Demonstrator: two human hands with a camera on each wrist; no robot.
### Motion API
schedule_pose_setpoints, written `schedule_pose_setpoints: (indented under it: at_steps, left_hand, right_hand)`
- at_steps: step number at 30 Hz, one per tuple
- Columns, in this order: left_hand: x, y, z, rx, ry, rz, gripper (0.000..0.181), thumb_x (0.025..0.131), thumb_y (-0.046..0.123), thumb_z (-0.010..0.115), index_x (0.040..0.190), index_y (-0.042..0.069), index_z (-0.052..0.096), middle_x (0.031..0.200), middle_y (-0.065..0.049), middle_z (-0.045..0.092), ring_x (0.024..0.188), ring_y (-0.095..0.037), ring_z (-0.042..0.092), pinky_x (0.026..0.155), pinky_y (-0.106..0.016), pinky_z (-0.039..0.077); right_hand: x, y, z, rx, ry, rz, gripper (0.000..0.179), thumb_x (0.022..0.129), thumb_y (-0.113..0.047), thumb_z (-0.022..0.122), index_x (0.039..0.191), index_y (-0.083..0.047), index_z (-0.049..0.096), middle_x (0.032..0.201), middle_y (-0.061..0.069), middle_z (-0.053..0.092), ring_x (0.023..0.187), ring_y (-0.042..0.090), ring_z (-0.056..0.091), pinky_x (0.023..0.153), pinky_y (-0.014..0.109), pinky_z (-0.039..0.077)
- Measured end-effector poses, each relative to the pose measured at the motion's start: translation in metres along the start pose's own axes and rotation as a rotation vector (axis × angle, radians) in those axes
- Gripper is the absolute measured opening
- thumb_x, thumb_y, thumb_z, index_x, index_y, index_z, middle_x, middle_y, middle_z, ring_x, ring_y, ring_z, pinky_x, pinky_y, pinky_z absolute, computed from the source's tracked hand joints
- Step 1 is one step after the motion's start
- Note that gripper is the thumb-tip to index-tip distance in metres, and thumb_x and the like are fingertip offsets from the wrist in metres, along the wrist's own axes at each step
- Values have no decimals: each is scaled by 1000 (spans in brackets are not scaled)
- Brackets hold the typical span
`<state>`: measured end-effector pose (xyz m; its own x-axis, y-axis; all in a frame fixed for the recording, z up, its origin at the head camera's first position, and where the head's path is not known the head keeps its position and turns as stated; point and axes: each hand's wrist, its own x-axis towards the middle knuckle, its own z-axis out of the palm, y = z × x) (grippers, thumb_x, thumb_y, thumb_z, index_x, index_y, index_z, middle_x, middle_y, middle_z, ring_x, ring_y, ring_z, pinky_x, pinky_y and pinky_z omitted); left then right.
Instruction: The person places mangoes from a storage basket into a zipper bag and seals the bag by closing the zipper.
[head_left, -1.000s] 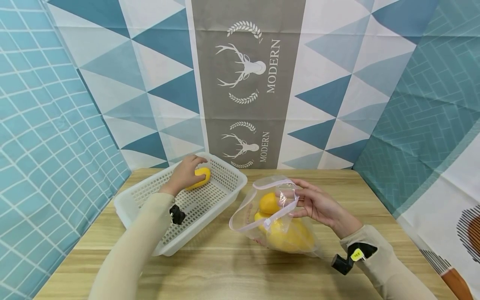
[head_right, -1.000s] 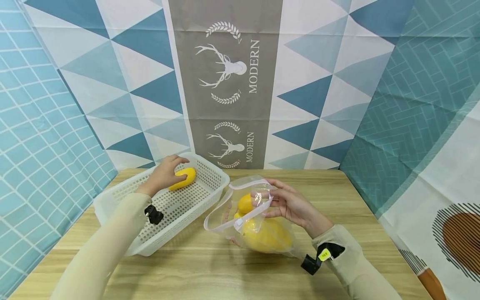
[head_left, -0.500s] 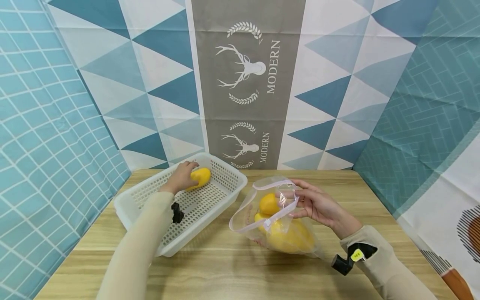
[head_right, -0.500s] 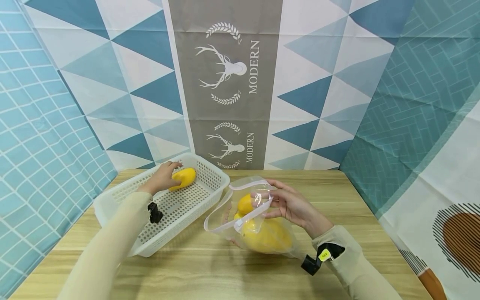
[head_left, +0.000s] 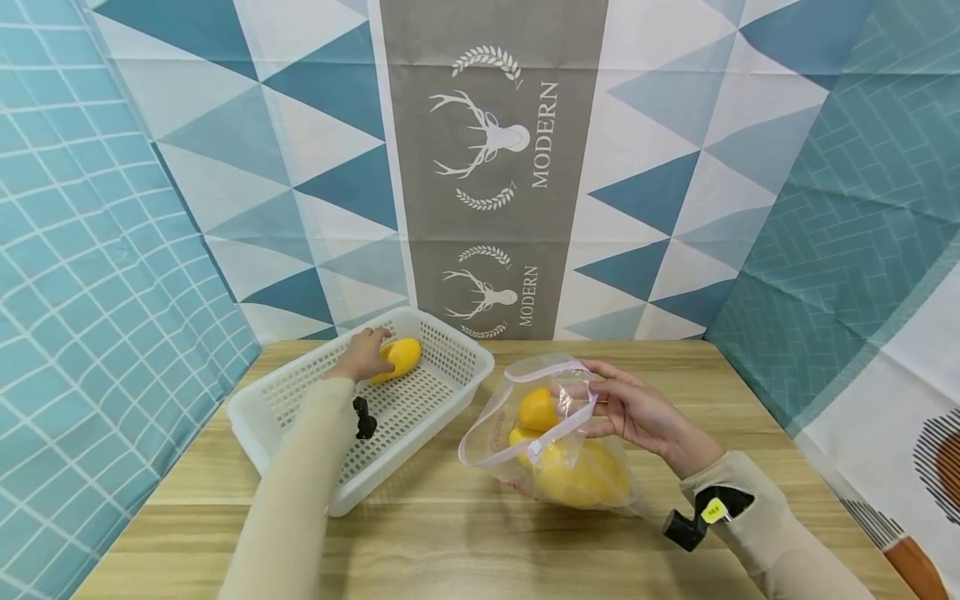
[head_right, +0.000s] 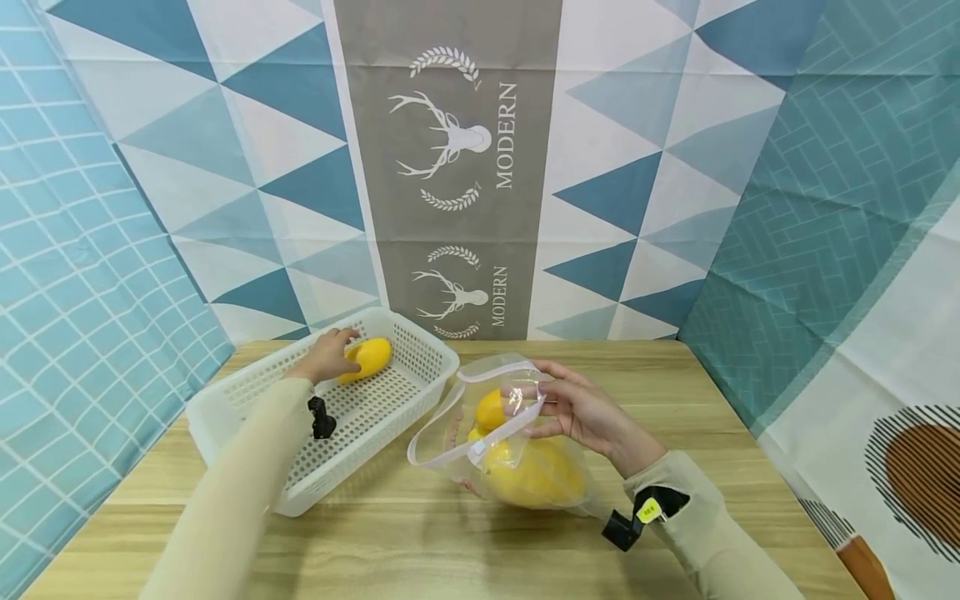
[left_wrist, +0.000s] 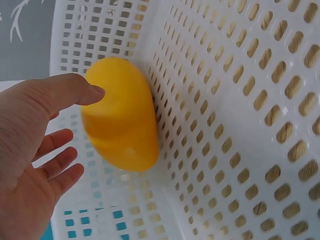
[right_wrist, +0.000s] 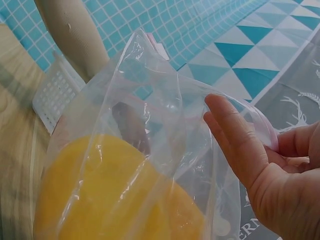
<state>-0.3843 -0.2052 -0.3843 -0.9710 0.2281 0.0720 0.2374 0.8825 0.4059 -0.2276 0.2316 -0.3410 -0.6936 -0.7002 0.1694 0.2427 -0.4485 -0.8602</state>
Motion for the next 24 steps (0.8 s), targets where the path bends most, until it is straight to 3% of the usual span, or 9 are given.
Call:
schedule_pose_setpoints:
  at_steps: [10, 20, 24]
  left_hand:
    - [5, -13, 16, -18, 14, -92, 73, 86, 11, 73, 145, -10, 37, 142, -37, 34, 131, -52, 33, 106, -61, 35]
    - [12, -14, 32, -5, 25, -106, 74, 87, 16, 73, 145, -11, 36, 135, -37, 39, 124, -52, 39, 103, -64, 36]
    - [15, -14, 37, 13, -5, -139, 76, 88, 15, 73, 148, -7, 32, 136, -35, 38, 126, -50, 39, 103, -64, 36]
  right_hand:
    - [1, -1, -1, -6, -43, 2, 45, 107, 0, 19, 139, -12, 47, 133, 16, 61, 112, 31, 65, 83, 39, 56]
    - [0, -2, -1, -18, -38, -1, 47, 107, 1, 18, 140, -13, 48, 132, 16, 61, 112, 32, 65, 83, 39, 56]
    - [-1, -2, -2, -24, -28, -4, 46, 107, 1, 19, 140, -13, 49, 132, 15, 62, 111, 32, 65, 83, 39, 56]
